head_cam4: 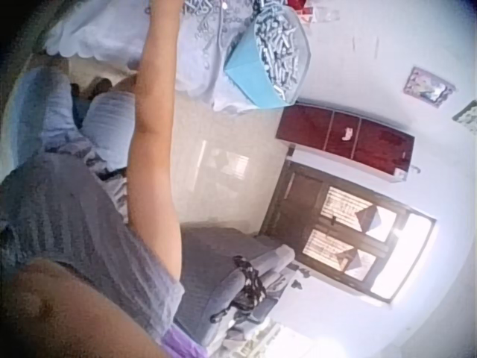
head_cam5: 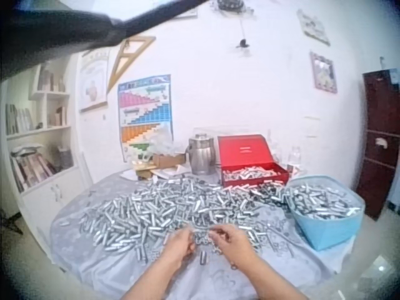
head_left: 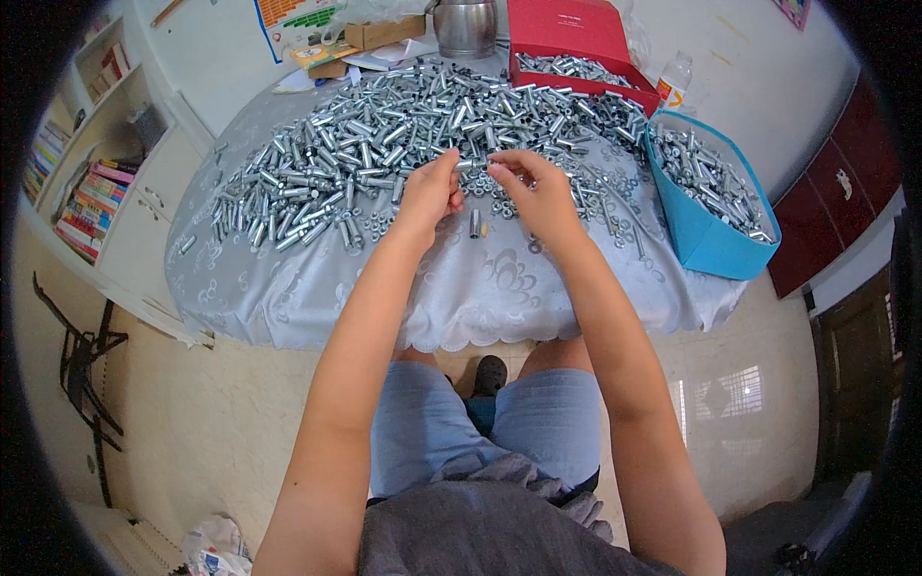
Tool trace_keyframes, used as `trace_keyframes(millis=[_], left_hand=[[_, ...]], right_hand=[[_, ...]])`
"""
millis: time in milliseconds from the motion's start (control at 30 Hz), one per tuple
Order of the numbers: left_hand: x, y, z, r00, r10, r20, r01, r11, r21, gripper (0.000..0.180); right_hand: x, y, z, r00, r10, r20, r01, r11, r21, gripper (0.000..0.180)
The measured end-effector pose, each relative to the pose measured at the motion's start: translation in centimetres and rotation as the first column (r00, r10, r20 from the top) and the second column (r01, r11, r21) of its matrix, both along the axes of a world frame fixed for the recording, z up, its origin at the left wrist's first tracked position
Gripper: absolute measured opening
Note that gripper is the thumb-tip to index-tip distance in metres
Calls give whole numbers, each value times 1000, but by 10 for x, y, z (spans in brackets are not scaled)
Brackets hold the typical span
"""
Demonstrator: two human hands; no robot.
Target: The person sits at a table covered with a white cloth and repeatedly picks up metal bolts and washers. They thread the washers onto the bolts by hand and place the assembled fasteners into a blue container on the right side of the table.
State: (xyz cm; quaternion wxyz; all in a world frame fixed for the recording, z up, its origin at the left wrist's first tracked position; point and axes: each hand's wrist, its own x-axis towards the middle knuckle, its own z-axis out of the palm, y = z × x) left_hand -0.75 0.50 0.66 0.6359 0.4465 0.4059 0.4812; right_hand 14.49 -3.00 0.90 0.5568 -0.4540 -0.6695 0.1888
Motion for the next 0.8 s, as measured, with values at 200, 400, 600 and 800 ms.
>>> trace_keyframes(millis=[200,400,600,800], left_hand=[[1,-2,1,999,-34,-9,34,999,2,33],[0,-1,-1,998,-56,-6,56,998,6,33],[5,-5,0,998,-58,-26,60,996,71,34],[9,-1,-6,994,-75,-76,88,979,186,35]], right_hand=[[0,-1,1,999,38,-38,-38,999,-8,20],[1,-1,1,995,100,-1,-100,995,21,21],[-1,1,-4,999,41,-27,-42,998,-42,17],[1,7,-11,990,27,-139,-64,961,-270,33]])
